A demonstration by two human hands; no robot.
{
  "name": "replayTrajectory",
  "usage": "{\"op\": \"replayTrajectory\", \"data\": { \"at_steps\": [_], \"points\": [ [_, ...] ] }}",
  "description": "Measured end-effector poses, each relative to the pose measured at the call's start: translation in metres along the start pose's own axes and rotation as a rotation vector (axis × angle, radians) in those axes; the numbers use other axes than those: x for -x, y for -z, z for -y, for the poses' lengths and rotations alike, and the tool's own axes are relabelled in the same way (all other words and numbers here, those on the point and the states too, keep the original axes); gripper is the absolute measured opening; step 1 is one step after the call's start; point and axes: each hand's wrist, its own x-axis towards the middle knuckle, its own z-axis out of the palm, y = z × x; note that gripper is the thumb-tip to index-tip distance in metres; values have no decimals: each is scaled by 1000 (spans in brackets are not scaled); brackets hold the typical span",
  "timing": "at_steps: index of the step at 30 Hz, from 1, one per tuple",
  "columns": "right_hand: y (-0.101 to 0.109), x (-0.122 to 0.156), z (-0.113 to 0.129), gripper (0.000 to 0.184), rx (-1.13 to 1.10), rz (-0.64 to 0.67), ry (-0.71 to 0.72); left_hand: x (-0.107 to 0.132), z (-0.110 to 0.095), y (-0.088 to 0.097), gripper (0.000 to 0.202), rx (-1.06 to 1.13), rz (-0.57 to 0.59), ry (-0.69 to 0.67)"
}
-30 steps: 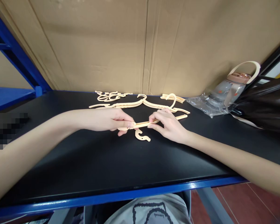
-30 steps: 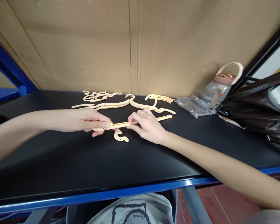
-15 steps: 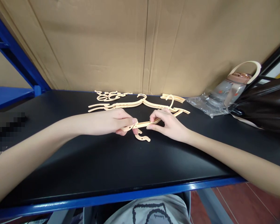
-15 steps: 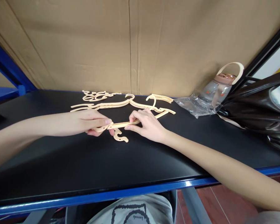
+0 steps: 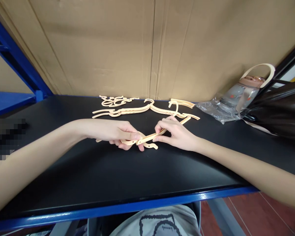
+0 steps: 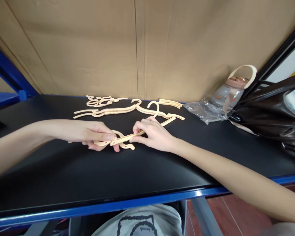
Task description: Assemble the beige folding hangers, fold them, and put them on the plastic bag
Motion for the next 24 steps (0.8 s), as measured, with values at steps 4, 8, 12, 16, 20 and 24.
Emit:
{"op": "replayTrajectory", "data": {
  "at_steps": [4, 8, 12, 16, 20, 24],
  "points": [
    [-1, 1, -1, 26, 1, -1, 6, -1, 1, 1, 44, -33, 17, 1],
    [-2, 2, -2, 26, 27, -45, 15, -1, -5, -2, 42, -108, -21, 6],
    [-3, 1, -4, 26, 35, -73, -10, 1, -16, -9, 34, -280, -151, 79],
    [-2, 1, -3, 27, 30, -72, -36, 2, -20, -17, 35, -449, -279, 99],
    [-2, 1, -2, 28, 35, -93, -45, -3, -16, -25, 40, -652, -430, 154],
    [-2, 1, -2, 29, 43, -109, -12, -9, -15, -31, 40, -869, -567, 152]
  ]
}}
